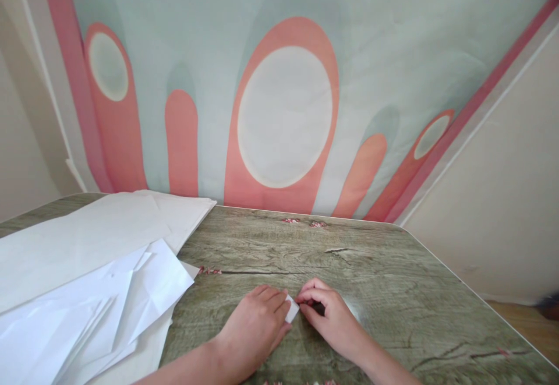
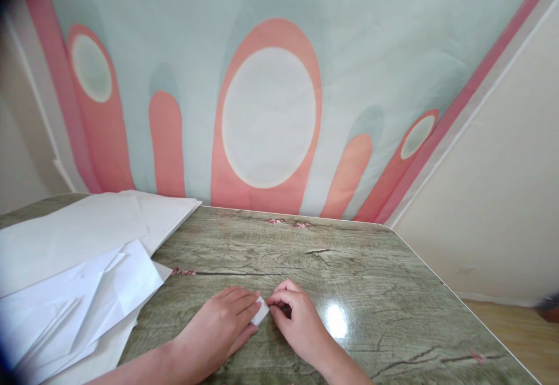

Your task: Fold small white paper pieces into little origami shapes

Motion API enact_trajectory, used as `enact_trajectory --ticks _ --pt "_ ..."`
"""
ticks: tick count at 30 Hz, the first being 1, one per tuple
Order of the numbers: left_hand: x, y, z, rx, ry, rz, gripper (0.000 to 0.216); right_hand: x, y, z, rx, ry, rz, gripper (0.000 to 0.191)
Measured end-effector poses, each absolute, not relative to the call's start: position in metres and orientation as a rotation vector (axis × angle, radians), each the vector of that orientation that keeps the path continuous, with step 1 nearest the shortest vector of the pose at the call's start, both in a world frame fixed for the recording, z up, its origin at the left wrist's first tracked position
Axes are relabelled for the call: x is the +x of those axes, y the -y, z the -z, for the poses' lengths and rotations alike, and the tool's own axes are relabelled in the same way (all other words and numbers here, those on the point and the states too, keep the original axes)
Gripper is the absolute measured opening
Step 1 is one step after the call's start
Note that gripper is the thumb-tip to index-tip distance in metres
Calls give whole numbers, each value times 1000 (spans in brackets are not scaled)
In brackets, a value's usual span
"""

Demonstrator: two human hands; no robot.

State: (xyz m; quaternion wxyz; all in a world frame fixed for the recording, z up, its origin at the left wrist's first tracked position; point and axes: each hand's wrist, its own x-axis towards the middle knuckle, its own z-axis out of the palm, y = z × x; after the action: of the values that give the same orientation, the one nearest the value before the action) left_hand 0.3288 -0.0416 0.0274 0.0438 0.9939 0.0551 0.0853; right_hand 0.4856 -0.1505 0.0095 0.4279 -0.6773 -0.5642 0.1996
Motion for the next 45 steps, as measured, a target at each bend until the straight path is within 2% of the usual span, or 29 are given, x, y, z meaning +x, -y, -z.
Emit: enact_trajectory --ticks 8,14,23,27,31,35,39,45 --pt "330 38 -20 3031 -130 -389 22 473 153 7 -1922 1301 -181 18" --pt "328 40 -24 3005 -160 -306 20 458 153 13 -1987 1264 41 14" --pt "323 46 -25 3147 -121 -184 21 454 150 8 -1967 1230 42 15" --pt "325 44 -26 2943 -229 -332 19 457 150 9 -1938 1208 -11 14" --pt "327 38 -25 2577 -428 -491 26 458 150 6 -1890 1224 -62 14" --pt "327 32 -24 2226 -371 -423 18 454 152 -2 -1753 1321 8 12" --pt "327 27 -23 2013 -298 -326 25 450 155 -7 -1617 1385 100 11" --pt "327 24 -25 1862 -225 -331 29 450 157 -7 -1519 1377 55 15"
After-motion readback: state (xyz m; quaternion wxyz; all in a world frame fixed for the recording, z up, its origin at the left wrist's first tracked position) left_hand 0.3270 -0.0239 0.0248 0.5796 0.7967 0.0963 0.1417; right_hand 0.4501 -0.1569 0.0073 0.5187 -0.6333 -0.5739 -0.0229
